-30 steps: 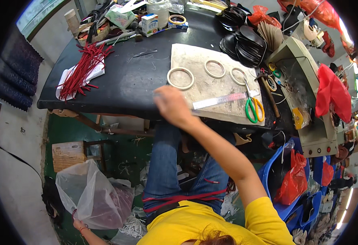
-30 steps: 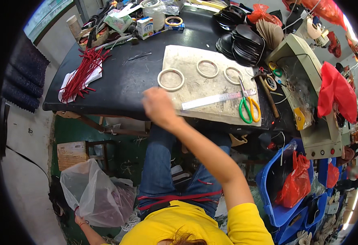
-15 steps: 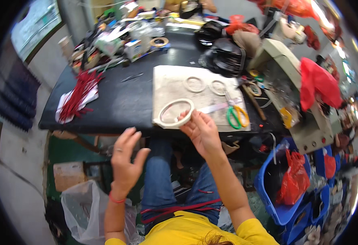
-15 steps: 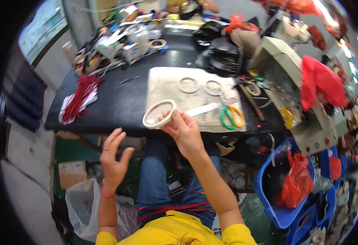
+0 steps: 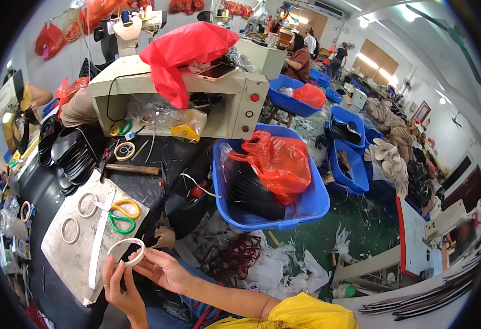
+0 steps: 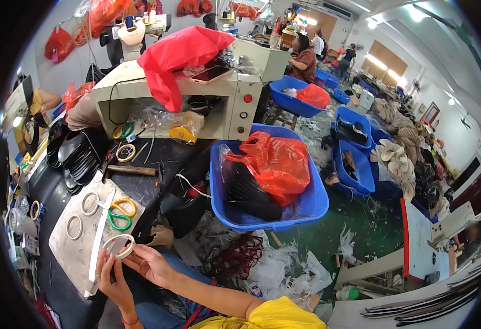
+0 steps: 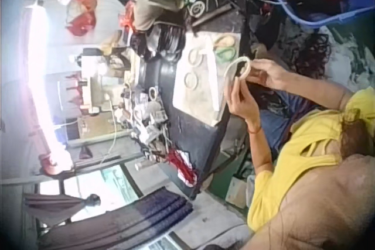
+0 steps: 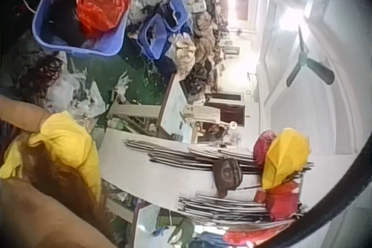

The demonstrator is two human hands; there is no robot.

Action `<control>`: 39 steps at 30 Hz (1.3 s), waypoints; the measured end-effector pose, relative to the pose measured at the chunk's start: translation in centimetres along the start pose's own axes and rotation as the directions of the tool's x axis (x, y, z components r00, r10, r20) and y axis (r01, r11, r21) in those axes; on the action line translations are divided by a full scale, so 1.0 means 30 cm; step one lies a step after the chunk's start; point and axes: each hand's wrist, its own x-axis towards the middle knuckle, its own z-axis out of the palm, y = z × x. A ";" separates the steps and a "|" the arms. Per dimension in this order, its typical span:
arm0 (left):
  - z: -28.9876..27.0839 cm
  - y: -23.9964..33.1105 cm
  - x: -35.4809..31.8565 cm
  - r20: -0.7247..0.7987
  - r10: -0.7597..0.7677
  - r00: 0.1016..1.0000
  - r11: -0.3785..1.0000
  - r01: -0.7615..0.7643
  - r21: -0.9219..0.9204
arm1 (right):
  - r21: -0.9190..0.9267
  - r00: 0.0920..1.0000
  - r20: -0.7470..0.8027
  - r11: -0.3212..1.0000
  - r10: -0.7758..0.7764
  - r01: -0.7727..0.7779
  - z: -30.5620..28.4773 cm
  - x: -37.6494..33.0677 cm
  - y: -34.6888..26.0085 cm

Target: Untangling red shoe straps from a bag, measuring and cutting them, and organizing items on a workbench.

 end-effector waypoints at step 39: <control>-0.189 -0.018 -0.412 0.701 -0.604 0.379 -0.199 0.780 -0.593 | -0.867 0.846 0.498 0.071 0.189 0.494 -0.060 -0.194 0.235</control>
